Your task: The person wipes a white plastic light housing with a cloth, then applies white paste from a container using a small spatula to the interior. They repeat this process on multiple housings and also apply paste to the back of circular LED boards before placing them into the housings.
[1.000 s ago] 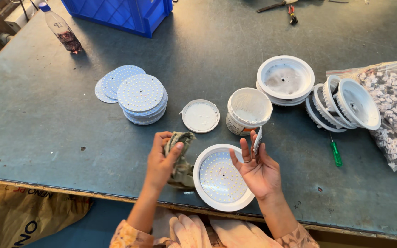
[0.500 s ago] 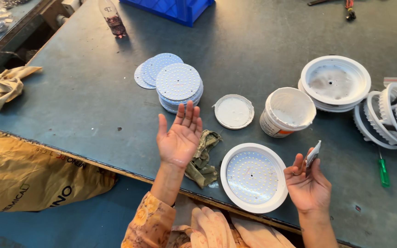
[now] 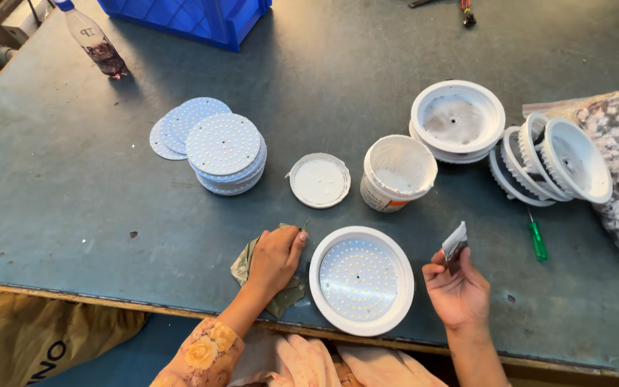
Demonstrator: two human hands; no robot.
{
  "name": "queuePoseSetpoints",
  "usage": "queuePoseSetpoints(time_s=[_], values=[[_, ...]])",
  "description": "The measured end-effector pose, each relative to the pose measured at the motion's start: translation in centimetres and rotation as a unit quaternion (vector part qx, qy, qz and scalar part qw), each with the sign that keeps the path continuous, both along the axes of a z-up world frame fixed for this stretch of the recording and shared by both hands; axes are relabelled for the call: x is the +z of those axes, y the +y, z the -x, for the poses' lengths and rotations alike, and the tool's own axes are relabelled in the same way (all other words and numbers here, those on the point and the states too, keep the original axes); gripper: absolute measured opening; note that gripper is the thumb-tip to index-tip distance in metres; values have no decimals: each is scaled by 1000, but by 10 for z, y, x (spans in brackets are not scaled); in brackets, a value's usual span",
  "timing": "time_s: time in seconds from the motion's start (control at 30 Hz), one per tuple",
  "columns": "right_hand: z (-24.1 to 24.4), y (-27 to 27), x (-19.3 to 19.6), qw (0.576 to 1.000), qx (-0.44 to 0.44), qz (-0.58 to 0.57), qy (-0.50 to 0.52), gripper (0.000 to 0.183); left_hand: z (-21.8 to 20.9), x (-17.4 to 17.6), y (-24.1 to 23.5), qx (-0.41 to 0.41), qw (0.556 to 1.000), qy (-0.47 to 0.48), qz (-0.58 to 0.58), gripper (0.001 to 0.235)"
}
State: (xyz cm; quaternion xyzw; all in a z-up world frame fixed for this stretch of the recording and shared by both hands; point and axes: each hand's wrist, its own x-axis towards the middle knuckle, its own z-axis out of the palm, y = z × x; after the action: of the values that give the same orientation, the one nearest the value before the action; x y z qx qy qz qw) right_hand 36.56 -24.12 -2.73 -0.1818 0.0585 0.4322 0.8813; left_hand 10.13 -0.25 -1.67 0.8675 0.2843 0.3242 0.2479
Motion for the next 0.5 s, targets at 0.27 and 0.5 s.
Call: queuePoseSetpoints(time_s=[0.27, 0.5], values=[[-4, -1, -12, 1000, -7, -19, 20, 15, -27, -8, 23, 44, 991, 104, -75, 24], [-4, -19, -12, 1000, -11, 3, -16, 15, -5, 31, 40, -76, 964, 110, 231, 21]])
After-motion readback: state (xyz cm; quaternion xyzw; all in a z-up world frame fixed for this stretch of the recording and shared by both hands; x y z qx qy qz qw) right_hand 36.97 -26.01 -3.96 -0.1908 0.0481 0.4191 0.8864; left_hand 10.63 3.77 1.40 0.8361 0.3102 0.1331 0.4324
